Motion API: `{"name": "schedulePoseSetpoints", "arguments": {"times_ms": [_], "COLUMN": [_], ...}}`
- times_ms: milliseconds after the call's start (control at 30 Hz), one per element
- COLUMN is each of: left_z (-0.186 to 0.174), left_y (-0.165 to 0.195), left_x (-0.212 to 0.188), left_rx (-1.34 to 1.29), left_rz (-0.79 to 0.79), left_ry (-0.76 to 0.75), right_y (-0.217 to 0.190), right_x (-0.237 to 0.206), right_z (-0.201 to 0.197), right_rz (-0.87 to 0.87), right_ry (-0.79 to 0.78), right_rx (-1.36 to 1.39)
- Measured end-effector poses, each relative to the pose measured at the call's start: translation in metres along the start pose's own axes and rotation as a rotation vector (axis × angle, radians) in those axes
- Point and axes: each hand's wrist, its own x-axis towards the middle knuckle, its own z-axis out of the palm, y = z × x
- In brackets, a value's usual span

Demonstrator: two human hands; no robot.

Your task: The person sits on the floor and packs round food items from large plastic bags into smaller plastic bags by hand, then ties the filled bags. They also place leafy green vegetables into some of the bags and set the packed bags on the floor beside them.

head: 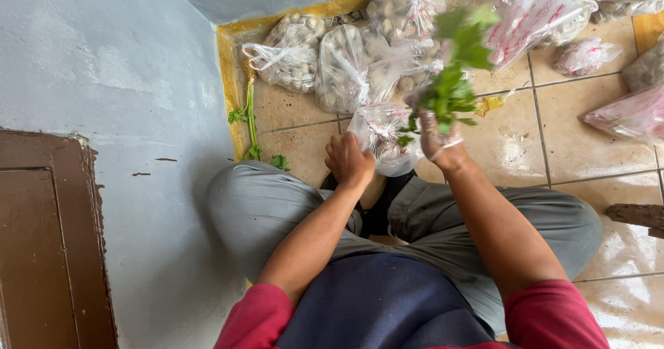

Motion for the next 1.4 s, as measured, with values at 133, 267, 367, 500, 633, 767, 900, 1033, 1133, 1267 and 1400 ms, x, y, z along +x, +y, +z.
{"name": "schedulePoseSetpoints", "arguments": {"times_ms": [133,267,367,500,633,767,900,1033,1133,1267,1400], "left_z": [0.019,0.016,0.012,0.005,0.000,-0.004,-0.004,0.001,0.005,0.010,0.007], "left_y": [-0.027,-0.047,-0.045,-0.038,-0.029,-0.029,-0.031,-0.030,-0.030,-0.035,-0.035], "left_x": [0.012,0.014,0.005,-0.002,-0.001,0.001,0.005,0.008,0.010,0.011,0.010], "left_rx": [-1.021,-1.639,-1.683,-1.607,-1.419,-1.349,-1.330,-1.365,-1.353,-1.324,-1.289], "left_rz": [-0.270,-0.480,-0.476,-0.389,-0.358,-0.419,-0.493,-0.461,-0.454,-0.417,-0.299], "left_ry": [-0.237,-0.456,-0.467,-0.510,-0.477,-0.398,-0.331,-0.260,-0.234,-0.249,-0.314], "right_y": [0.025,0.034,0.032,0.028,0.020,-0.002,-0.033,-0.046,-0.032,0.014,0.057], "right_x": [0.009,0.013,0.031,0.055,0.043,0.010,-0.025,-0.035,-0.030,-0.024,-0.025], "right_z": [0.036,0.063,0.068,0.066,0.073,0.066,0.022,-0.031,-0.042,-0.021,-0.014], "right_rz": [-0.337,-0.496,-0.109,0.249,0.217,0.206,0.180,0.305,0.376,0.746,0.496], "right_ry": [-0.264,-0.508,-0.670,-0.728,-0.707,-0.622,-0.623,-0.341,-0.173,-0.342,0.011], "right_rx": [0.159,-0.445,-0.831,-0.924,-0.863,-0.989,-0.850,-0.776,-0.720,-0.440,0.469]}}
